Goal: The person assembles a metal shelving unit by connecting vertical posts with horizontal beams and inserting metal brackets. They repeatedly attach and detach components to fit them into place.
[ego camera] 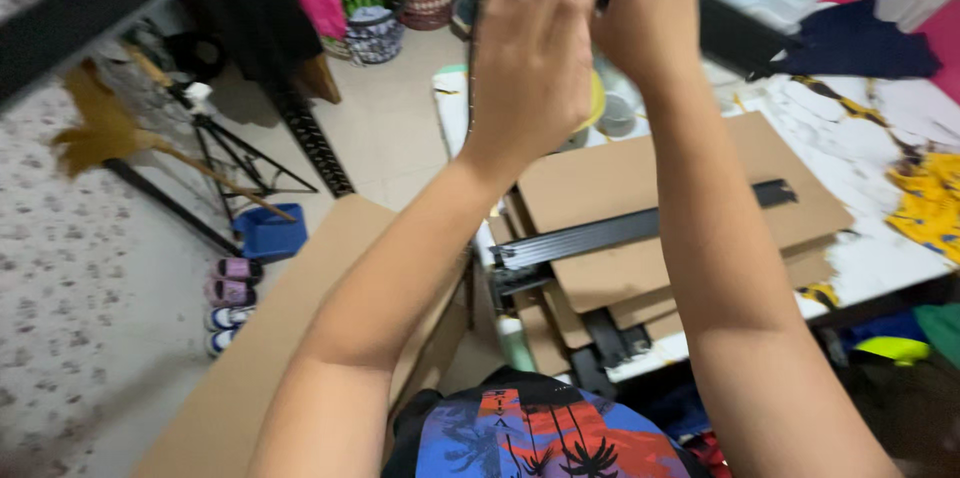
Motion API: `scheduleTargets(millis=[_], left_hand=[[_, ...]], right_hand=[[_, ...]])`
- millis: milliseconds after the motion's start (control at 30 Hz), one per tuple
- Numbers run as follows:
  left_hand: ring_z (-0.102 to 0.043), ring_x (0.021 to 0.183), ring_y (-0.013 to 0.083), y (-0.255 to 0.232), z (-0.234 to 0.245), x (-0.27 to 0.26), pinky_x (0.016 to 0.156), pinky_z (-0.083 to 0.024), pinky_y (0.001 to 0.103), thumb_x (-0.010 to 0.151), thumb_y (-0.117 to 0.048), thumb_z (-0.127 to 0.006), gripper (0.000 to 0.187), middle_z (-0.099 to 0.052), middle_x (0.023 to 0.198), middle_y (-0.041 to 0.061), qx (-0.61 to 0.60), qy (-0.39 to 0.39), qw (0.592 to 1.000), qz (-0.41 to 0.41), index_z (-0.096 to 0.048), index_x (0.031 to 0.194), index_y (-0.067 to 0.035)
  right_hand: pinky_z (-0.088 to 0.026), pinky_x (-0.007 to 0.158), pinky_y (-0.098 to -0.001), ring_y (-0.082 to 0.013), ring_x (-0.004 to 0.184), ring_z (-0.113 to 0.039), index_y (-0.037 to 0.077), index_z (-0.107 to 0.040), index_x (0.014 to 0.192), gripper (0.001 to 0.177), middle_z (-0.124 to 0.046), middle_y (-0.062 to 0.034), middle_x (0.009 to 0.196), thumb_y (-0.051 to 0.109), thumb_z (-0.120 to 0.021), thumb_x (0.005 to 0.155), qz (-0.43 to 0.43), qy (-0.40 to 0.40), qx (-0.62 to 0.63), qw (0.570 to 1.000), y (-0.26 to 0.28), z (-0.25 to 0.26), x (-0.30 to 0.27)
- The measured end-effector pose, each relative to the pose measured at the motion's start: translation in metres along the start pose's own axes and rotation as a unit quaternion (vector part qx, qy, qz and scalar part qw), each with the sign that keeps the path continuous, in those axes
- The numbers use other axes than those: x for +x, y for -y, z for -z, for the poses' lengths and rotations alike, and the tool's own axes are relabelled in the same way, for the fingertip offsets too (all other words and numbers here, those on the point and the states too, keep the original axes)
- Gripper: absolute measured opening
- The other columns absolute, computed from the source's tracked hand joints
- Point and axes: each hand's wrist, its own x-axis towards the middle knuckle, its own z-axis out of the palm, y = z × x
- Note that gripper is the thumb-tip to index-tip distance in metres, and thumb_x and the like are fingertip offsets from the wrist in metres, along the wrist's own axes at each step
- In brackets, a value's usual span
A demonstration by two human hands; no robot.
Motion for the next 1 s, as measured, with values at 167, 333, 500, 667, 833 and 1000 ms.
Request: scheduleTargets(millis=[167, 333, 500, 667, 833, 1000], left_hand=[[-0.034, 0.157, 0.0273, -0.021, -0.075, -0.033, 0.132, -0.028, 0.046, 0.096, -0.005, -0.055, 0.059, -0.044, 0.162, 0.008, 0.005, 0.071, 0.997, 0.019, -0.046, 0.154, -0.008], [-0.039, 0.149, 0.0381, 0.001, -0.131, -0.106, 0.124, -0.031, 0.053, 0.09, -0.01, -0.057, 0.057, -0.049, 0.153, 0.019, 0.029, 0.177, 0.98, 0.088, -0.049, 0.145, 0.001], [-0.04, 0.146, 0.0383, 0.004, -0.149, -0.185, 0.119, -0.033, 0.052, 0.087, -0.009, -0.058, 0.06, -0.048, 0.153, 0.021, 0.074, 0.267, 0.947, 0.161, -0.048, 0.144, 0.004], [-0.039, 0.146, 0.0385, -0.003, -0.142, -0.237, 0.115, -0.035, 0.051, 0.087, -0.01, -0.059, 0.063, -0.046, 0.155, 0.021, 0.084, 0.314, 0.92, 0.218, -0.045, 0.146, 0.004], [-0.041, 0.143, 0.0365, -0.015, -0.122, -0.255, 0.116, -0.033, 0.052, 0.084, -0.013, -0.063, 0.063, -0.049, 0.15, 0.019, 0.102, 0.347, 0.9, 0.245, -0.049, 0.144, 0.001], [-0.059, 0.127, 0.0298, -0.024, -0.079, -0.25, 0.108, -0.042, 0.049, 0.09, -0.01, -0.06, 0.036, -0.067, 0.127, 0.009, 0.058, 0.308, 0.905, 0.288, -0.065, 0.126, -0.011]], right_hand=[[-0.036, 0.096, -0.0619, -0.0306, 0.12, -0.061, 0.011, -0.063, 0.136, 0.05, -0.067, -0.0118, 0.126, 0.02, -0.073, 0.088, 0.003, 0.18, 0.003, 0.984, -0.027, -0.031, -0.111], [-0.044, 0.092, -0.0567, -0.0274, 0.116, -0.063, 0.02, -0.066, 0.118, 0.063, -0.069, -0.001, 0.117, 0.032, -0.09, 0.061, -0.041, 0.427, 0.046, 0.902, -0.034, -0.082, -0.212], [-0.044, 0.094, -0.0561, -0.0354, 0.114, -0.061, 0.023, -0.06, 0.134, 0.073, -0.064, -0.0084, 0.127, 0.04, -0.088, 0.069, -0.024, 0.476, 0.102, 0.873, -0.02, -0.127, -0.277], [-0.042, 0.1, -0.0554, -0.0343, 0.122, -0.058, 0.027, -0.054, 0.144, 0.084, -0.062, -0.0094, 0.131, 0.036, -0.087, 0.068, -0.046, 0.479, 0.18, 0.858, -0.014, -0.151, -0.303], [-0.038, 0.103, -0.0576, -0.0342, 0.127, -0.054, 0.025, -0.047, 0.149, 0.09, -0.058, -0.0096, 0.134, 0.034, -0.087, 0.068, -0.07, 0.505, 0.18, 0.841, -0.019, -0.169, -0.315], [-0.046, 0.1, -0.0476, -0.0367, 0.117, -0.058, 0.017, -0.064, 0.135, 0.06, -0.061, -0.0161, 0.128, 0.026, -0.081, 0.078, -0.195, 0.295, 0.319, 0.879, -0.011, -0.159, -0.282]])
